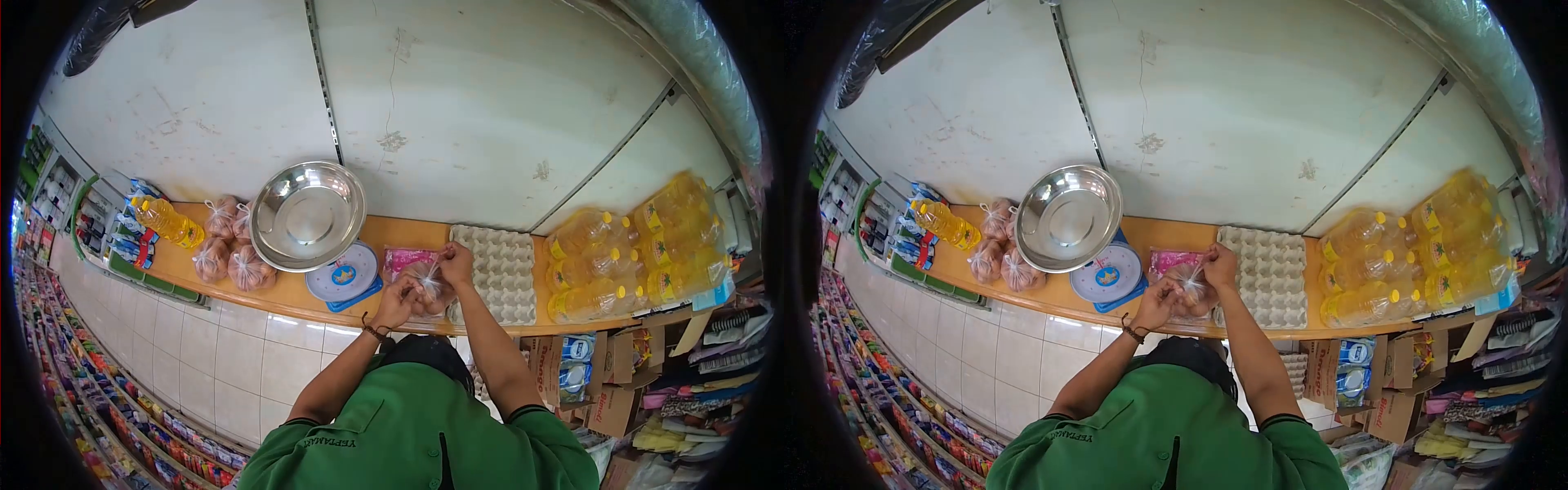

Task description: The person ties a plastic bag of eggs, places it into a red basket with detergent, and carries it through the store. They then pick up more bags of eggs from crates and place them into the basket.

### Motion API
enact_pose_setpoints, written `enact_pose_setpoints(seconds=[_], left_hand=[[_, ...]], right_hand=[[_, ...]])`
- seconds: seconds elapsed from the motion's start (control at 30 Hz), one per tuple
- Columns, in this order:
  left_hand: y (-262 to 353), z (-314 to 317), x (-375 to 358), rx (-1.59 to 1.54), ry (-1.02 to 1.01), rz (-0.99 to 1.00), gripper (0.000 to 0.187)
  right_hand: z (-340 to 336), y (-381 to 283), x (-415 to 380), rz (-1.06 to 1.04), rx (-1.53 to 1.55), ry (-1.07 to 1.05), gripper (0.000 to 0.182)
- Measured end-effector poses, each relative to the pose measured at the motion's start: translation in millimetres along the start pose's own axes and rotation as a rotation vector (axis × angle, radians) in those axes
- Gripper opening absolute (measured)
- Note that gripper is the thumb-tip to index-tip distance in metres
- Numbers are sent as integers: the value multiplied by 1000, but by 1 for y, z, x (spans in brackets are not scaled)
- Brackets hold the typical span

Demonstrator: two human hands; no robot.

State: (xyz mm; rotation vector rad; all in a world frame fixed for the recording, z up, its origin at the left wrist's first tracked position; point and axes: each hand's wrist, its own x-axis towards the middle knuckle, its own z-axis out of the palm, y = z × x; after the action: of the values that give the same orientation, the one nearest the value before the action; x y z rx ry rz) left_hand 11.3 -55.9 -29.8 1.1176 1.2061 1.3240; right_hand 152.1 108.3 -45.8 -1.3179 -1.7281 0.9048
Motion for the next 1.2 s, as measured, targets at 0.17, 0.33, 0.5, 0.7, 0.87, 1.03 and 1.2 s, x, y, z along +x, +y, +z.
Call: enact_pose_setpoints(seconds=[0.17,0.33,0.5,0.7,0.87,1.03,1.2], left_hand=[[0,2,12,68,240,67,15],[24,-1,20,117,198,-82,28],[25,-10,23,419,75,-236,32],[3,-11,28,240,146,-257,31],[23,-8,21,-278,107,-411,24],[14,-11,15,62,-70,-477,25],[26,-13,16,252,-132,-355,40]], right_hand=[[-34,0,6,145,190,-330,23],[-44,-12,-3,-20,198,-328,15],[-37,-21,-7,63,84,-185,13],[-21,-27,-11,-29,42,-27,12],[-23,-37,-13,18,17,-16,10],[-19,-34,-15,46,21,10,10],[-11,-17,-17,60,-54,38,13]])
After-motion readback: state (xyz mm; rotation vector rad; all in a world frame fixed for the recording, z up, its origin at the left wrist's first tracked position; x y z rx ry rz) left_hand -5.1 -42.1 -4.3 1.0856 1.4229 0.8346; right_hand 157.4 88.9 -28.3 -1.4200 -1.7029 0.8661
